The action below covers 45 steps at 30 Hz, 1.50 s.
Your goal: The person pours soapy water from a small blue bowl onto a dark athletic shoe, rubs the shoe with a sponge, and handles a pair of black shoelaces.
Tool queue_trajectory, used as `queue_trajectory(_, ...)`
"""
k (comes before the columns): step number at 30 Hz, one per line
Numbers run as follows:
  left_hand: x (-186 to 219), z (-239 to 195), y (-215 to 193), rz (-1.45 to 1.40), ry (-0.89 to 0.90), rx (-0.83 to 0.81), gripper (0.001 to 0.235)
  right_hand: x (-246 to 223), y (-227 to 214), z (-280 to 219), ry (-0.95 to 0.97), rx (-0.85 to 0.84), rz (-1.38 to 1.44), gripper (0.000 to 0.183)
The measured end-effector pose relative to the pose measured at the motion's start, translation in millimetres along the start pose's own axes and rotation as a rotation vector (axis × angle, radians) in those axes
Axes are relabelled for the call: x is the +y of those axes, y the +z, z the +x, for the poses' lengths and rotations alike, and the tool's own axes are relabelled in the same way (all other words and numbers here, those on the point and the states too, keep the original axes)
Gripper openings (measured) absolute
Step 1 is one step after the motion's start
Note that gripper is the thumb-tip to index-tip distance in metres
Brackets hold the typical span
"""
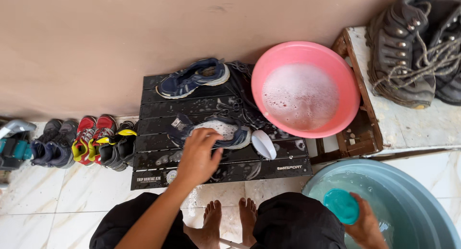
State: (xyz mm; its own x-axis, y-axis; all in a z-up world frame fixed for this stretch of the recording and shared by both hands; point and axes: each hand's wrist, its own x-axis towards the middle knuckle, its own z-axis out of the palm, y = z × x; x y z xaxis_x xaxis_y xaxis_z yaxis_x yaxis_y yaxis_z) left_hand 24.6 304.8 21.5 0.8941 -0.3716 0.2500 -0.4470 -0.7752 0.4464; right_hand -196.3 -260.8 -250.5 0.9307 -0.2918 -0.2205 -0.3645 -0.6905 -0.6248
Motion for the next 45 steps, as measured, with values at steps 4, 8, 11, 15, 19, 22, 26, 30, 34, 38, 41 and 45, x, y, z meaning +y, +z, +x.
queue_trajectory(4, -49.2, -3.3, -27.8, 0.153, -0.215, -0.2, 0.085, -98.5, -111.0, 16.1, -0.111, 0.003, -0.174, 0.14)
queue_trajectory(8, -68.8, 11.1, -48.0, 0.183, -0.612, -0.516, 0.123, -242.1, -180.6, 19.5, -0.138, -0.014, -0.269, 0.139)
queue_trajectory(11, -72.7, 13.6, -58.4, 0.089, -0.752, -0.55, 0.13, -335.3, -188.0, 17.3, -0.145, -0.039, -0.301, 0.135)
queue_trajectory(15, -66.5, 17.4, -58.1, 0.052, -0.71, -0.546, 0.132, -405.8, -155.0, 32.5, -0.329, -0.036, -0.296, 0.128)
queue_trajectory(19, -72.6, 17.7, -46.8, 0.015, -0.691, -0.539, 0.128, -491.7, -103.2, 30.0, -0.425, -0.055, -0.368, 0.131)
queue_trajectory(22, -69.7, 12.3, -32.3, 0.061, -0.564, -0.34, 0.126, -550.3, -72.3, 18.8, -0.518, -0.078, -0.306, 0.12)
queue_trajectory(26, -37.5, 10.7, -45.3, 0.073, -0.423, -0.336, 0.127, -597.3, -37.5, 20.5, -0.616, -0.058, -0.446, 0.116)
queue_trajectory(30, -34.4, 17.8, -42.5, 0.058, -0.279, -0.333, 0.115, -638.0, -25.9, 13.8, -0.657, 0.01, -0.593, 0.115)
queue_trajectory(34, -50.8, 22.3, -22.9, 0.0, -0.223, -0.298, 0.11, -633.4, -32.7, 34.7, -0.675, 0.059, -0.75, 0.118)
queue_trajectory(38, -46.9, 22.7, -3.2, -0.107, -0.105, -0.184, 0.103, -605.3, -35.6, 55.3, -0.663, 0.177, -1.005, 0.122)
queue_trajectory(41, -44.1, 25.6, -3.3, -0.156, -0.05, -0.163, 0.101, -596.0, -40.8, 41.2, -0.625, 0.234, -0.907, 0.117)
queue_trajectory(45, -44.8, 19.1, -41.4, 0.076, -0.311, -0.255, 0.117, -552.4, -48.1, 38.6, -0.531, 0.25, -0.354, 0.113)
